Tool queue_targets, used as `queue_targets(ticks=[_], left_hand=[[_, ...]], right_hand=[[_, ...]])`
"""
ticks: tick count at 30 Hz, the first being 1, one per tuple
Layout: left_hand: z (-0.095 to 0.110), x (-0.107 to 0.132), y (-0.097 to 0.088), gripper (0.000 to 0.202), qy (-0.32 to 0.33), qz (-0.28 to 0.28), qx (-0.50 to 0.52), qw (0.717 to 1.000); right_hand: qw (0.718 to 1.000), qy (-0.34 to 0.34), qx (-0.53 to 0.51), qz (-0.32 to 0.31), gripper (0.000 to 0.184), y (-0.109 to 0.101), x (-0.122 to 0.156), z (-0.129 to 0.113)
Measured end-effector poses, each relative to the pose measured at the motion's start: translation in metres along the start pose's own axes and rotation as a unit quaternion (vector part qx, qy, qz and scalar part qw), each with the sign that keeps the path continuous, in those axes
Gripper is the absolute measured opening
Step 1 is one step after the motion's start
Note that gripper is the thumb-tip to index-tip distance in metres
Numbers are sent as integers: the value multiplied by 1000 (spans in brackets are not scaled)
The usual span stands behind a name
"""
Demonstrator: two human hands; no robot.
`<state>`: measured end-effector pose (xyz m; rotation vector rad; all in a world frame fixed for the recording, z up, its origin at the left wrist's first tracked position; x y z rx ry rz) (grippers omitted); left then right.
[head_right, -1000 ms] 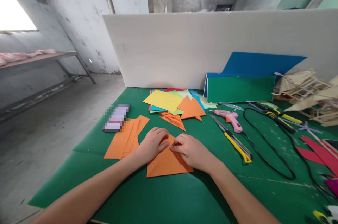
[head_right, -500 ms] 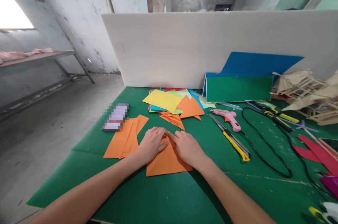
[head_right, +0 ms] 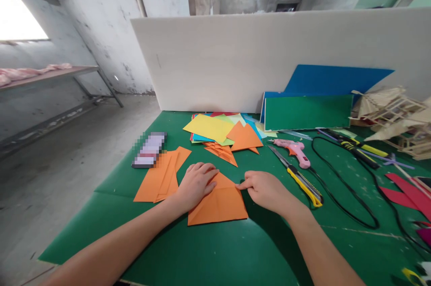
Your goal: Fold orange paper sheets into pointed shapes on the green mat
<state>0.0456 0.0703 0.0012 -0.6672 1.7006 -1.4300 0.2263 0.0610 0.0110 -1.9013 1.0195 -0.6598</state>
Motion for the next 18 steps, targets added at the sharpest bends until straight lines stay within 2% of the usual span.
queue_targets(ticks=[10,18], left_hand=[[-6,1,-3,36,-33,4,1,999],[-11,3,-3,57,-108,20,-12,994]], right_hand=[[994,-69,53,65,36,3,-4,-13],[990,-80,76,86,38,28,-30,-29]])
Point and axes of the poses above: each hand's wrist, its own x-axis away from the middle knuckle, its own y-axis out of the palm, z = x × y, the point moved 6 cm from there along -x, towards the middle knuckle, and after that the axes turned 11 degrees about -x, right-handed, at the moved point
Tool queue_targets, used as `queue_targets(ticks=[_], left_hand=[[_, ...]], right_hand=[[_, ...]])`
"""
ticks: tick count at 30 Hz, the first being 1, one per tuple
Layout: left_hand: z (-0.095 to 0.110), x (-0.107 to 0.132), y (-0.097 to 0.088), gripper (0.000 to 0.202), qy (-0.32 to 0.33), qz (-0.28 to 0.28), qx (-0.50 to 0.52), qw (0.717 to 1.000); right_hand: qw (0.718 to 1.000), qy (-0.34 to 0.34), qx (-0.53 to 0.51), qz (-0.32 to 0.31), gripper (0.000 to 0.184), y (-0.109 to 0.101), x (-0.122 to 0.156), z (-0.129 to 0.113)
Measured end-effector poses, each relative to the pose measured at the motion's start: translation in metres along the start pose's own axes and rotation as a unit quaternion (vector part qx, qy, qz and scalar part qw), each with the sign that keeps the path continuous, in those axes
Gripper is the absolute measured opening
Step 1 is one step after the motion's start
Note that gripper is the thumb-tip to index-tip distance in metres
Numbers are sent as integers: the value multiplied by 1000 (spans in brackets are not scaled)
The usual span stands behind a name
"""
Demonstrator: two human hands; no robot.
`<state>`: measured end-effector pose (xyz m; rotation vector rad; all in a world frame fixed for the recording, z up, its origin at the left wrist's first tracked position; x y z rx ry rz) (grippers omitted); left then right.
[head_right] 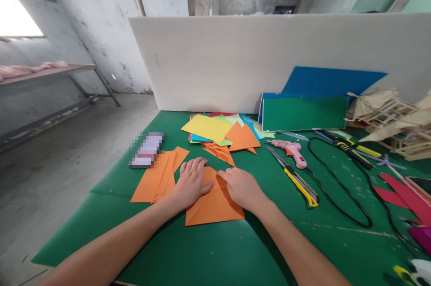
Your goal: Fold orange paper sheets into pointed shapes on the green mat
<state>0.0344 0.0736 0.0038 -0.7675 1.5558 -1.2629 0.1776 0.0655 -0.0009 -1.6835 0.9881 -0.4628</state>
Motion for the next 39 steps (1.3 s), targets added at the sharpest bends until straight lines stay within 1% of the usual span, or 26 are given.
queue_targets(ticks=[3,7,10,12,14,17,20,23,26,28,29,30,31,33,35,37,39], left_hand=[[0,1,2,66,-15,9,-7,1000],[1,1,2,60,-22,13,-6,1000],[-4,0,0,57,-18,5,19,1000],[-10,0,-3,61,-14,-6,40,999],[-20,-1,-7,67,-24,-24,56,998],[-32,-1,-10,64,-47,-47,116,991],[-38,-1,-6,58,-75,-52,207,974],[-44,-3,2,59,-111,-13,278,954],[-48,-6,14,54,-143,6,373,917],[-48,-8,17,47,-145,12,425,893],[-47,-8,16,41,-136,18,435,890],[-44,-8,13,35,-118,24,431,894],[-41,-8,8,28,-90,32,414,905],[-30,-6,-2,20,-10,38,359,932],[-17,-2,-11,15,80,33,306,948],[-6,2,-15,7,157,19,261,952],[1,4,-16,9,207,2,223,953]], right_hand=[[1000,-1,16,4,40,9,-12,-5],[998,-3,59,17,48,15,-18,-7],[997,-9,79,18,50,17,-17,-7],[997,-10,71,23,48,16,-16,-7],[998,-5,50,36,42,13,-15,-8],[998,2,31,55,32,9,-12,-10],[998,-8,19,58,26,6,-9,-14],[997,-37,-17,62,29,3,-7,-16],[995,-71,-34,57,34,0,-4,-16],[994,-87,-41,51,35,-2,-2,-16],[993,-93,-47,48,34,-3,-1,-16],[993,-98,-53,45,33,-5,0,-16],[992,-104,-58,42,32,-6,1,-17],[991,-111,-64,38,31,-8,3,-18],[991,-111,-64,33,32,-8,4,-19],[992,-107,-64,27,33,-8,4,-19],[992,-107,-65,23,33,-8,4,-19]])
Point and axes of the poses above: each hand's wrist, its own x-axis away from the middle knuckle, its own y-axis out of the palm, z = x × y, the point moved 6 cm from there along -x, towards the middle knuckle, and after that the axes turned 11 degrees about -x, right-handed, at the moved point
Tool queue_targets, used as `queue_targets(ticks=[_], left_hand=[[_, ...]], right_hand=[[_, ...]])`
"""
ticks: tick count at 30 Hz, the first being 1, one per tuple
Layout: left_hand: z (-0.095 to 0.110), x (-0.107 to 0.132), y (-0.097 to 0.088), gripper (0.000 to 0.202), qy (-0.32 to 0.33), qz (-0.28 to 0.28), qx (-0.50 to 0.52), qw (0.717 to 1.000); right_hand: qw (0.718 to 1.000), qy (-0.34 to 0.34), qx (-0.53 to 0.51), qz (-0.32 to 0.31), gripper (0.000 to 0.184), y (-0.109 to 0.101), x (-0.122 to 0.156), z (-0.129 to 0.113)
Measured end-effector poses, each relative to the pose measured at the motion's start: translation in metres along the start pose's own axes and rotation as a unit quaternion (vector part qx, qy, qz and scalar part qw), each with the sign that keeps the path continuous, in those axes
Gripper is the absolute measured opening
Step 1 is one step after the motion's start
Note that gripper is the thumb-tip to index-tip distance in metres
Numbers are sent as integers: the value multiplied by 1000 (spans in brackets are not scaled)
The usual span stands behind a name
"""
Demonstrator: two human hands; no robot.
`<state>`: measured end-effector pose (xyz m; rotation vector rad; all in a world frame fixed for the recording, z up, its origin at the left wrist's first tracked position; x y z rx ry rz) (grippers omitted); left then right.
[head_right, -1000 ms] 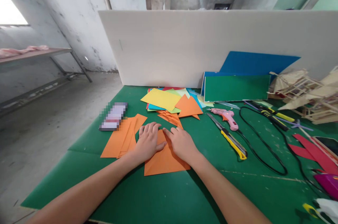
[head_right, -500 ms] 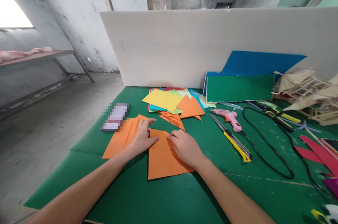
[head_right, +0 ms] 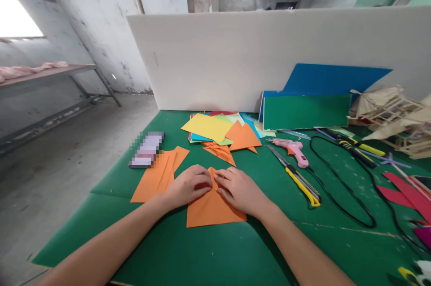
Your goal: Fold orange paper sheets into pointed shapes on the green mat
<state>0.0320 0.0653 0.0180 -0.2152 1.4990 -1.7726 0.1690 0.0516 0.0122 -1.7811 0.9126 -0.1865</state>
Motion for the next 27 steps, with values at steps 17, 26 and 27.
queue_targets(ticks=[17,26,27], left_hand=[[3,2,3,15,110,-20,-31,993],[4,2,5,16,130,-15,-47,990],[4,2,5,16,130,-15,-47,990]], right_hand=[[999,-34,-18,14,25,1,2,5],[999,-43,-21,25,24,1,3,3],[998,-45,-19,25,24,1,3,3]])
Point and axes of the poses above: each hand's wrist, its own x-axis away from the middle knuckle, its own y-axis out of the palm, z = x × y, the point moved 6 cm from there along -x, towards the middle knuckle, and after that the axes turned 11 degrees about -x, right-handed, at the moved point
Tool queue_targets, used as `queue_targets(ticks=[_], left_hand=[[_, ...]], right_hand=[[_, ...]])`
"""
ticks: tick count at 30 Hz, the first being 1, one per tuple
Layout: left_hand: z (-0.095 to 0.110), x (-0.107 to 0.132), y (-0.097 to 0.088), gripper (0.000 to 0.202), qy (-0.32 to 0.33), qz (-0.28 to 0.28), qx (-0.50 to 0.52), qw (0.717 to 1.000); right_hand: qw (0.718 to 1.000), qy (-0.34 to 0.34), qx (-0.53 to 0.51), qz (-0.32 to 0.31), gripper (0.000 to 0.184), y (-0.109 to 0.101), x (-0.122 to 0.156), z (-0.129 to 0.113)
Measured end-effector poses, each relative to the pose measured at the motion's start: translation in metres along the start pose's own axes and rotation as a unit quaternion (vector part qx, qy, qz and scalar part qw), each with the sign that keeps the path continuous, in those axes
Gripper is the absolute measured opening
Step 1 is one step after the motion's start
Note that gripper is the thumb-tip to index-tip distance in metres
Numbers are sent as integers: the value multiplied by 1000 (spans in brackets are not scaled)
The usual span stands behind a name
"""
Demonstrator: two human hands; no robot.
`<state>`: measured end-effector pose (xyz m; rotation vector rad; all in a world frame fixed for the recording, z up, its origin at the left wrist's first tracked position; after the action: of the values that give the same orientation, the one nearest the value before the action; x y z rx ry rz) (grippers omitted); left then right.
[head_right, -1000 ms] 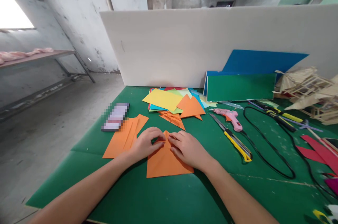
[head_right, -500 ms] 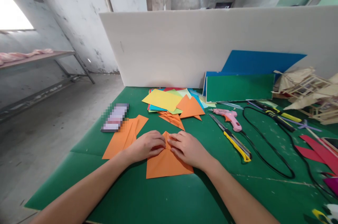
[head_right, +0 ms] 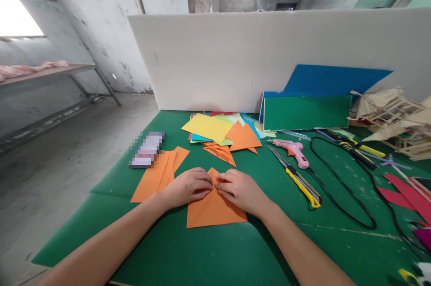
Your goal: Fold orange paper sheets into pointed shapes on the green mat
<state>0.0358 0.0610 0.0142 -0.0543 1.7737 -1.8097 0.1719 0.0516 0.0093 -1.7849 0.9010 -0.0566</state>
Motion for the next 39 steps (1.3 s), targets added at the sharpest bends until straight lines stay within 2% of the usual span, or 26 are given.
queue_targets(ticks=[21,32,39], left_hand=[[2,-2,0,18,-16,-14,16,1000],[-2,-3,1,22,-68,-49,-3,996],[-6,-3,0,8,-126,-46,-37,990]], right_hand=[[998,-36,39,-23,23,-3,0,-10],[999,-33,-2,-15,23,-4,-1,-14],[999,-27,-9,-17,25,-6,-2,-15]])
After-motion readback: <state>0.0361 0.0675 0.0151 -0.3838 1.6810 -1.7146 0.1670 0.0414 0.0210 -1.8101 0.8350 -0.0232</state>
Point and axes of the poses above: each hand's wrist, its own x-axis away from the middle knuckle, its own y-axis out of the palm, z = x × y, the point moved 6 cm from there along -x, towards the middle knuckle, and after that the axes turned 11 degrees about -x, right-handed, at the moved point
